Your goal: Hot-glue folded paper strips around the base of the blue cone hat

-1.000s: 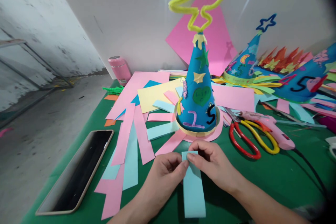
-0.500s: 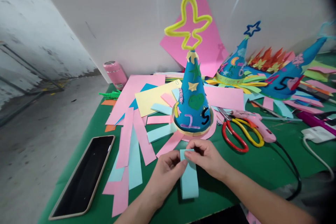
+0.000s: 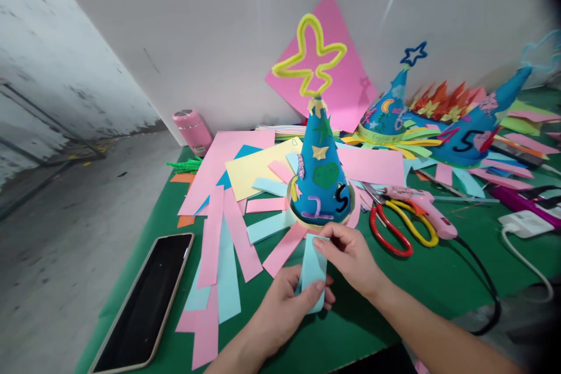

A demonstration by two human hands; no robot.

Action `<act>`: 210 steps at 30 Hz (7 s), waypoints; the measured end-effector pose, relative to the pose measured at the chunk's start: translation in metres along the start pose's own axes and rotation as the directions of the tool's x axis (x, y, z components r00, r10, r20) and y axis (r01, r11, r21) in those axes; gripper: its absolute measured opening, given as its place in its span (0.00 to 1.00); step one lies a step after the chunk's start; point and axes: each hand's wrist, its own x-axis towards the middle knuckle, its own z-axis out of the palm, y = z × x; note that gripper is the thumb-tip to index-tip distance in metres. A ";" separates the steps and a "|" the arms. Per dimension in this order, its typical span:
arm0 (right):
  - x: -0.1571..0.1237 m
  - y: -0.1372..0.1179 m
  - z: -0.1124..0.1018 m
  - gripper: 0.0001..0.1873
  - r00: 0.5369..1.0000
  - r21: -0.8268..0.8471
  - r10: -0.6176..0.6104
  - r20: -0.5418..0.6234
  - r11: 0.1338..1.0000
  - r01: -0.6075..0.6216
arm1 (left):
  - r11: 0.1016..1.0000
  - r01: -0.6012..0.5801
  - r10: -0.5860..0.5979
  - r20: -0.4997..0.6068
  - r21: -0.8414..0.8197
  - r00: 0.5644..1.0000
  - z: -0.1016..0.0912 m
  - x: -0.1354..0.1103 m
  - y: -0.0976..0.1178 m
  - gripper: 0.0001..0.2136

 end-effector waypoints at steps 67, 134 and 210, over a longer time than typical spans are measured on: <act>-0.030 -0.002 0.012 0.13 0.997 0.157 0.076 -0.033 0.985 -0.070 | 0.996 -0.027 0.032 -0.066 0.080 0.997 0.002 0.000 -0.001 0.16; -0.031 0.000 -0.003 0.08 0.994 -0.207 -0.066 -0.089 0.977 0.046 | 0.987 -0.144 0.137 -0.098 -0.065 0.986 0.005 0.002 0.000 0.13; -0.064 0.006 -0.075 0.11 0.991 -0.921 0.103 0.083 0.388 0.036 | -0.064 -0.281 0.611 0.260 0.958 0.748 -0.029 0.023 -0.022 0.10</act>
